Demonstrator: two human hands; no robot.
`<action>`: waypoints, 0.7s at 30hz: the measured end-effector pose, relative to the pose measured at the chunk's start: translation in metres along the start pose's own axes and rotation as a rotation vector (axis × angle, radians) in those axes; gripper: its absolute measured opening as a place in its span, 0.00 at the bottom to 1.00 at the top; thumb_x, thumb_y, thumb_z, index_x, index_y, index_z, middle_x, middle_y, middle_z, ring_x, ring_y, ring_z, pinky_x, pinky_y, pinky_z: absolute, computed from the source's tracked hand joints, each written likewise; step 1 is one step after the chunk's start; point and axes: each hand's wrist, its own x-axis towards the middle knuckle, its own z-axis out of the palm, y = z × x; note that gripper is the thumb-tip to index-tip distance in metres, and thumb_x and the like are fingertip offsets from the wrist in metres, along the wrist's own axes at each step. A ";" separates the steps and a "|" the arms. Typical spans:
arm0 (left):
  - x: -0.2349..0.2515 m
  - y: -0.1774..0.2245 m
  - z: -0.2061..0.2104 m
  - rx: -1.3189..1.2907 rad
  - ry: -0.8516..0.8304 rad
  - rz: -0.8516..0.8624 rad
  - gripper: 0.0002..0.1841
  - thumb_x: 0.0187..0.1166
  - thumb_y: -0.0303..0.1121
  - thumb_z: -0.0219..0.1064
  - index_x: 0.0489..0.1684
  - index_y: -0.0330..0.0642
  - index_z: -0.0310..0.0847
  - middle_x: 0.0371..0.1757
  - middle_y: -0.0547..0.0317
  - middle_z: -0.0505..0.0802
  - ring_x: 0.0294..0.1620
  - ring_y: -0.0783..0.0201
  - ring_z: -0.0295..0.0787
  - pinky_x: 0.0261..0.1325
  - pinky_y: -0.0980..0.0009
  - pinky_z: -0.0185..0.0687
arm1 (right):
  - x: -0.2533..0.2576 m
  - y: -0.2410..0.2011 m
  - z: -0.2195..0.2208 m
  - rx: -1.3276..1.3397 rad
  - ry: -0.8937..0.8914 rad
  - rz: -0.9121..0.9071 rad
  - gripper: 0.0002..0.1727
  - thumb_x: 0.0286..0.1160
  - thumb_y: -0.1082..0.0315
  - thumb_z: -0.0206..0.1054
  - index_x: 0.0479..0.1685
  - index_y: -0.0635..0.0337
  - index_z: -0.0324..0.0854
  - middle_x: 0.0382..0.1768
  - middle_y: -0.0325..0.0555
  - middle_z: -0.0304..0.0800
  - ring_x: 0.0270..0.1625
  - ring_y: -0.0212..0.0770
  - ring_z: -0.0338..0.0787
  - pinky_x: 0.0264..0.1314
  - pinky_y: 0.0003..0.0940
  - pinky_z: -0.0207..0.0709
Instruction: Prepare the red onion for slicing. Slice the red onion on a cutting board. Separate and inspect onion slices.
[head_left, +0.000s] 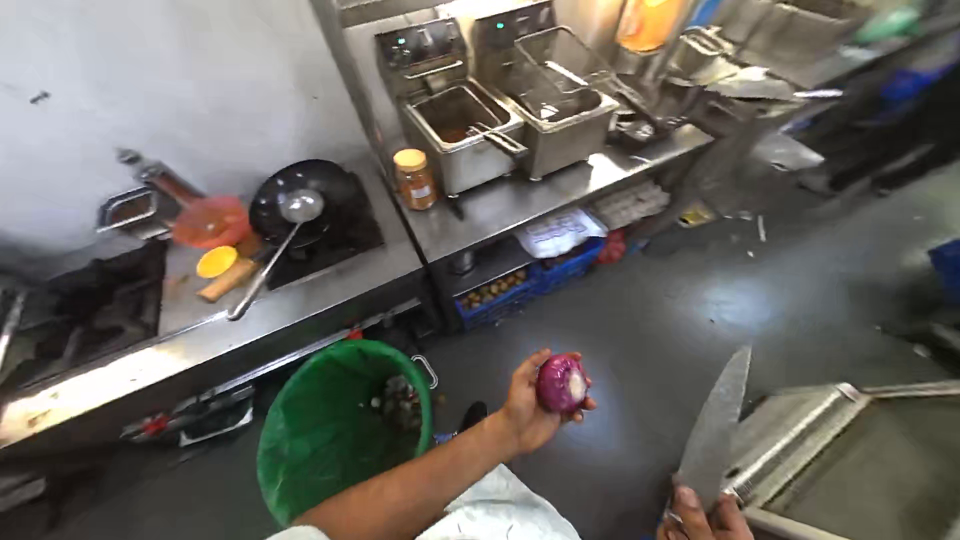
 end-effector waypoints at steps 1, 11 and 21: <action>0.001 0.020 -0.009 0.006 -0.004 0.043 0.34 0.89 0.55 0.32 0.79 0.41 0.69 0.59 0.38 0.88 0.44 0.49 0.91 0.38 0.62 0.89 | 0.016 -0.003 0.015 -0.004 -0.051 0.000 0.13 0.91 0.62 0.54 0.65 0.56 0.65 0.23 0.32 0.77 0.14 0.29 0.75 0.15 0.29 0.79; -0.021 0.123 -0.020 -0.152 0.178 0.515 0.43 0.86 0.68 0.35 0.64 0.35 0.81 0.59 0.33 0.90 0.57 0.42 0.91 0.61 0.50 0.87 | 0.126 -0.052 0.149 -0.241 -0.518 -0.091 0.19 0.81 0.50 0.69 0.51 0.58 0.83 0.21 0.43 0.81 0.11 0.38 0.72 0.09 0.33 0.71; -0.099 0.080 -0.023 -0.313 0.432 1.088 0.43 0.85 0.69 0.37 0.68 0.39 0.80 0.56 0.35 0.90 0.52 0.45 0.92 0.55 0.53 0.89 | 0.149 -0.059 0.226 -0.521 -1.156 -0.243 0.25 0.78 0.39 0.68 0.49 0.54 0.85 0.22 0.43 0.82 0.14 0.42 0.78 0.11 0.37 0.76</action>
